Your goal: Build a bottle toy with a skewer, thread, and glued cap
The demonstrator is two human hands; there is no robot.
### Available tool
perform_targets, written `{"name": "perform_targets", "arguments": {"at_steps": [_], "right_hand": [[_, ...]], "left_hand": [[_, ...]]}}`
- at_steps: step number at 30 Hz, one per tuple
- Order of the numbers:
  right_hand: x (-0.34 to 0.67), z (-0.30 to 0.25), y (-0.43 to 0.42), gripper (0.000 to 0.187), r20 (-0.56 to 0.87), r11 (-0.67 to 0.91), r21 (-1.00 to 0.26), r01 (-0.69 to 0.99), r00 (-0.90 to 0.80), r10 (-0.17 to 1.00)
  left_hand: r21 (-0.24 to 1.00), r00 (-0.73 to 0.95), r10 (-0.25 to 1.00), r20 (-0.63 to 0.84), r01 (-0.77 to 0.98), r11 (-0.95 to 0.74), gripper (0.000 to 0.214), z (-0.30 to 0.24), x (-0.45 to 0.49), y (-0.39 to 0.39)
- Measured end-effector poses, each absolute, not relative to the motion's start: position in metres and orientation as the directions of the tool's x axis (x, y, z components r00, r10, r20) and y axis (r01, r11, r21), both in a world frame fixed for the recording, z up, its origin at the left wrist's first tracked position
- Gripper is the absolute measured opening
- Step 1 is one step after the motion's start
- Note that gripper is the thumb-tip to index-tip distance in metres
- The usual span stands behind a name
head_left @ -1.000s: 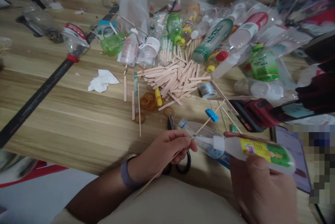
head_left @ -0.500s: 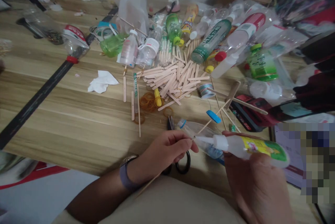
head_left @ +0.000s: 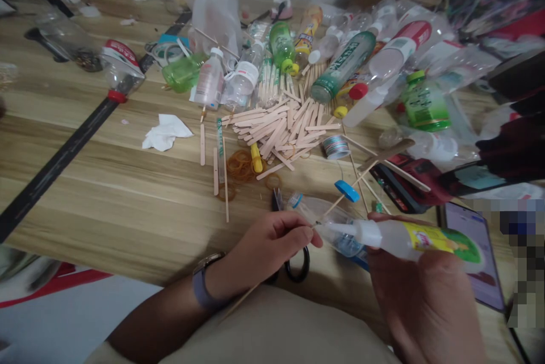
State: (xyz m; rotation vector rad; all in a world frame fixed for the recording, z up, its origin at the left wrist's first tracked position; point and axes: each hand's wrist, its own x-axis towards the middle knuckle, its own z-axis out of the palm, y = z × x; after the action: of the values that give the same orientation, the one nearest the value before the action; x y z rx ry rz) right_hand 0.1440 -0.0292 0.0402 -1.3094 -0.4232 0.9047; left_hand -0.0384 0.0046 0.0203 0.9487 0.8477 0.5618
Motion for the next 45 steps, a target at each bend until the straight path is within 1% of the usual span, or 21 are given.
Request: {"name": "perform_targets", "arguments": {"at_steps": [6, 11, 16, 22, 31, 33, 37, 39, 41, 43, 45], "right_hand": [[0.1431, 0.0402, -0.0262, 0.048, -0.258, -0.005, -0.923, -0.385, 0.609, 0.75], [0.1441, 0.0372, -0.0259, 0.052, -0.298, -0.007, -0.897, -0.442, 0.594, 0.747], [0.1436, 0.0379, -0.0274, 0.054, -0.299, -0.046, -0.909, -0.415, 0.57, 0.766], [0.1421, 0.0444, -0.026, 0.068, -0.359, -0.084, -0.898, -0.432, 0.608, 0.708], [0.1425, 0.0374, -0.026, 0.057, -0.322, -0.122, -0.925, -0.361, 0.57, 0.756], [0.1429, 0.0385, -0.0261, 0.058, -0.328, -0.133, -0.926, -0.352, 0.581, 0.745], [0.1415, 0.0419, -0.025, 0.064, -0.387, -0.195, -0.911, -0.363, 0.591, 0.708], [0.1398, 0.0432, -0.0236, 0.058, -0.41, -0.214, -0.903, -0.372, 0.601, 0.687], [0.1383, 0.0435, -0.0219, 0.047, -0.42, -0.218, -0.9, -0.379, 0.614, 0.668], [0.138, 0.0425, -0.021, 0.037, -0.401, -0.208, -0.909, -0.361, 0.622, 0.672], [0.1394, 0.0398, -0.0222, 0.025, -0.356, -0.187, -0.928, -0.323, 0.616, 0.703]], "left_hand": [[0.89, 0.542, 0.763, -0.352, -0.059, 0.452, 0.028, 0.0265, -0.0377, 0.0053], [0.908, 0.55, 0.769, -0.327, -0.043, 0.417, 0.028, 0.0271, -0.0383, 0.006], [0.914, 0.553, 0.773, -0.311, -0.047, 0.402, 0.03, 0.026, -0.0386, 0.0059], [0.915, 0.553, 0.774, -0.307, -0.05, 0.4, 0.027, 0.0265, -0.0382, 0.0057], [0.922, 0.563, 0.769, -0.302, -0.034, 0.386, 0.029, 0.0246, -0.0385, 0.0054], [0.921, 0.564, 0.77, -0.3, -0.041, 0.388, 0.029, 0.0246, -0.0383, 0.0053], [0.923, 0.565, 0.776, -0.279, -0.063, 0.379, 0.027, 0.025, -0.0381, 0.0054], [0.926, 0.564, 0.778, -0.277, -0.06, 0.374, 0.027, 0.0249, -0.0382, 0.0053], [0.926, 0.562, 0.777, -0.284, -0.048, 0.374, 0.027, 0.0246, -0.0383, 0.0052], [0.927, 0.56, 0.776, -0.289, -0.041, 0.374, 0.027, 0.0243, -0.0383, 0.005], [0.925, 0.559, 0.775, -0.294, -0.037, 0.378, 0.027, 0.0242, -0.0381, 0.0049]]}}
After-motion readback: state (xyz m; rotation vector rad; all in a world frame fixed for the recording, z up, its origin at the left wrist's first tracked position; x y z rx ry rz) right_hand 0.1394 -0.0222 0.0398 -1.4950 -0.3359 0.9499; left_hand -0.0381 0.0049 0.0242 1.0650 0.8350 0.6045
